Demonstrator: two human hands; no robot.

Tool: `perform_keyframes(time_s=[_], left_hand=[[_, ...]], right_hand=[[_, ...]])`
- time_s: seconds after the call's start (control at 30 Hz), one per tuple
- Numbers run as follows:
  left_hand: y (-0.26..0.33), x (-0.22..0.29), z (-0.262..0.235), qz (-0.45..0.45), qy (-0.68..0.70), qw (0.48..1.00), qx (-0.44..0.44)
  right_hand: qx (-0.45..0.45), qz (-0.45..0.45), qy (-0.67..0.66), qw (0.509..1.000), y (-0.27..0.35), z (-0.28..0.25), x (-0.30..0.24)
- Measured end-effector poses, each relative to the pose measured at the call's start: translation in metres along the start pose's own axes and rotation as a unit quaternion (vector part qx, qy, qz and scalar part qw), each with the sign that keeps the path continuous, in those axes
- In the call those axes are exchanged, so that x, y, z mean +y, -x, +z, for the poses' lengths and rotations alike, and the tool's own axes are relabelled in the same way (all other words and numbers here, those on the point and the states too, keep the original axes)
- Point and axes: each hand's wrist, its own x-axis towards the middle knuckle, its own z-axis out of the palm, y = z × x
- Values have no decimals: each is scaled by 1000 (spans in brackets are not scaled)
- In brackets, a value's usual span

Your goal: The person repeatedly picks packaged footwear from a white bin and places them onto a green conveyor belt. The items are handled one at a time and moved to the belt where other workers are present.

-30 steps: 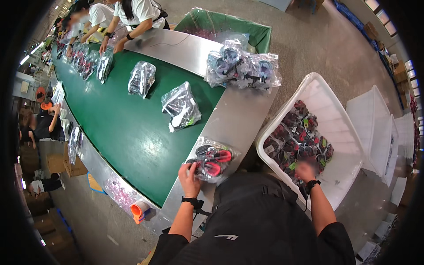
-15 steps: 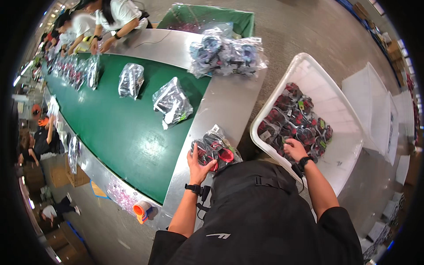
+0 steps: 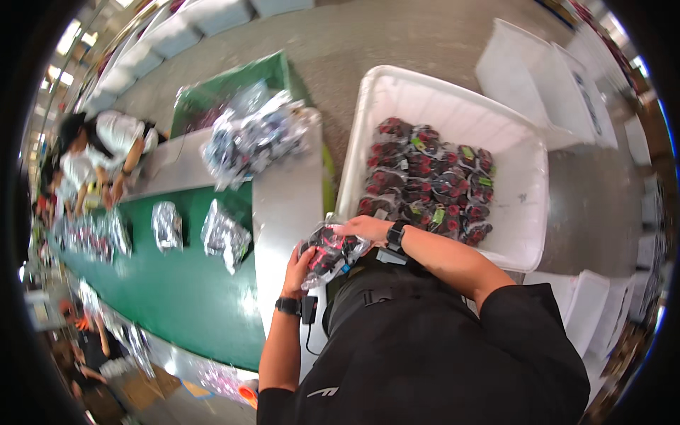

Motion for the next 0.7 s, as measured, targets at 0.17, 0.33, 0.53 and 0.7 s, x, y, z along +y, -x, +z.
perform_keyframes(time_s=[0.17, 0.33, 0.53, 0.7], left_hand=[[-6, 0, 53, -40, -58, 996, -63], [-2, -13, 50, -104, -60, 992, 27], [35, -50, 4, -77, -113, 969, 203], [79, -69, -25, -106, -141, 950, 259]], right_hand=[[18, -125, 64, 990, 40, -66, 41], [42, -53, -264, 962, 88, -141, 103], [242, -113, -390, 881, 95, -207, 152], [290, -181, -464, 817, 88, -258, 113]])
